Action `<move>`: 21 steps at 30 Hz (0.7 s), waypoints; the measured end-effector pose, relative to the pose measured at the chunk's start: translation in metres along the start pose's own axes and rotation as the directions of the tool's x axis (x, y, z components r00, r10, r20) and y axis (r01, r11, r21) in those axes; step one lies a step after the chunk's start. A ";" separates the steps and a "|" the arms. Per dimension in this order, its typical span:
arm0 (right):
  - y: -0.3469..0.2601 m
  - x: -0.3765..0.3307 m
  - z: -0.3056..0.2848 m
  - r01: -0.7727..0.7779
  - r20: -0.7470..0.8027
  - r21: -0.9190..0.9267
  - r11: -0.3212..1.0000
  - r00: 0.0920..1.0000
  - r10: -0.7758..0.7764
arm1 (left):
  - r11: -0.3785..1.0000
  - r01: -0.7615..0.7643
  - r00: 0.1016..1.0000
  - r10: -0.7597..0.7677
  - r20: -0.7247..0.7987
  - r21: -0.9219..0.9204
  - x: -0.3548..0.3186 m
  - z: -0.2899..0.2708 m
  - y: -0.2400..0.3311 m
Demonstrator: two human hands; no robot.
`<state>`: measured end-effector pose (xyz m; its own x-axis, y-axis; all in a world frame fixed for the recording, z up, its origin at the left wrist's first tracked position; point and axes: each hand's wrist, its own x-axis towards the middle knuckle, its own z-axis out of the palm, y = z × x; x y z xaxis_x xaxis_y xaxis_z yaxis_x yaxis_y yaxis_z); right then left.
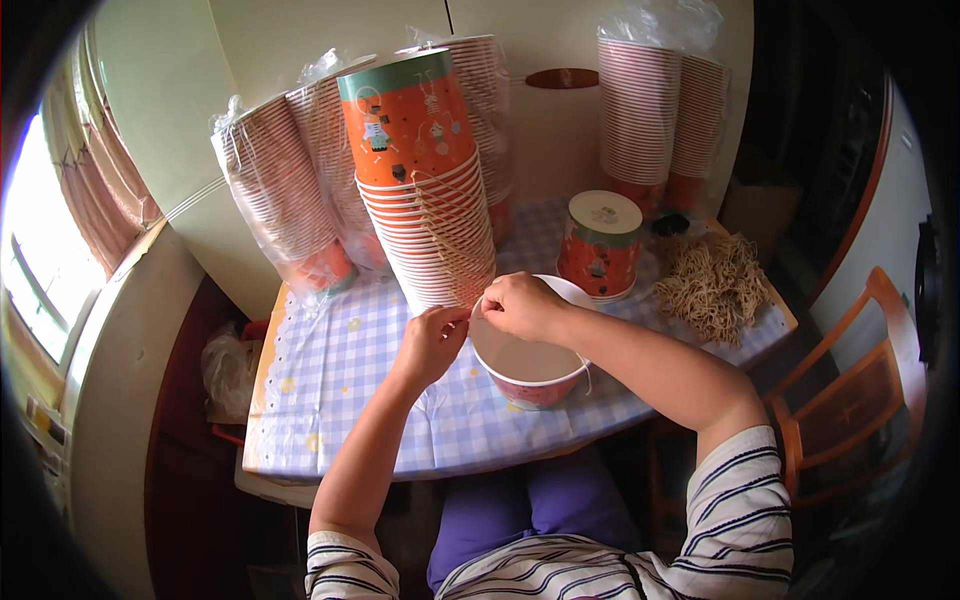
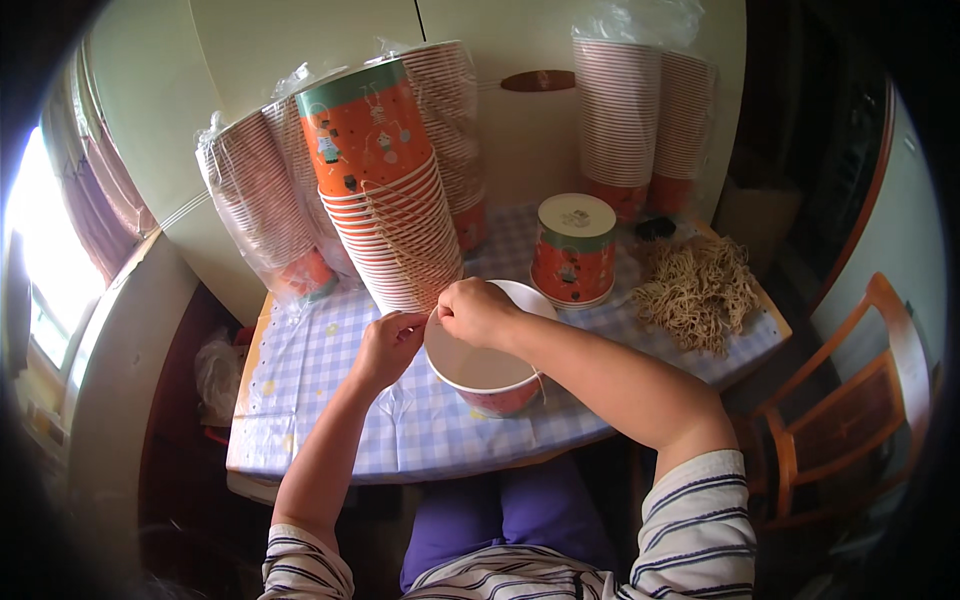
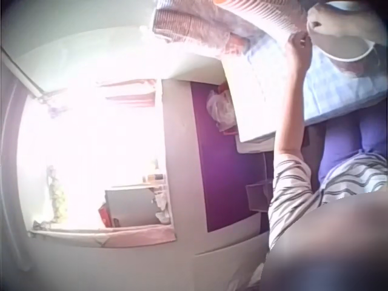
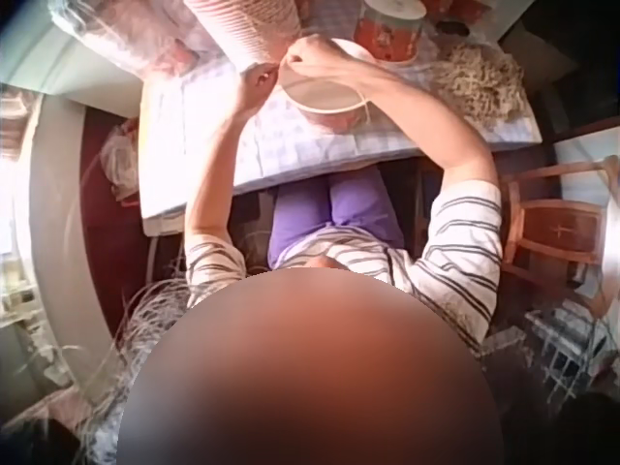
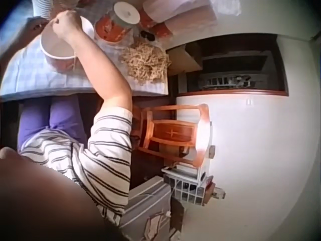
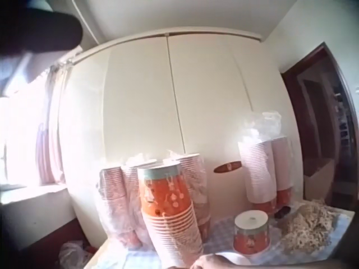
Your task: Assembling paper buckets by tying white strings through pre-punched holes.
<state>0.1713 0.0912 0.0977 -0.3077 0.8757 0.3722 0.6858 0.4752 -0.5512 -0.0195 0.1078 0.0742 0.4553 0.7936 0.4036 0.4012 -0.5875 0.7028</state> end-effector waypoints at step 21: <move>-0.013 -0.001 -0.007 -0.186 0.069 0.071 0.980 0.981 0.181 | 1.000 0.008 0.997 -0.007 0.083 -0.016 0.006 -0.004 0.006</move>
<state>0.1671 0.0838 0.1094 -0.2231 0.9510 0.2142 0.6823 0.3092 -0.6624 -0.0176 0.1097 0.0836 0.5166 0.7819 0.3491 0.3919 -0.5783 0.7155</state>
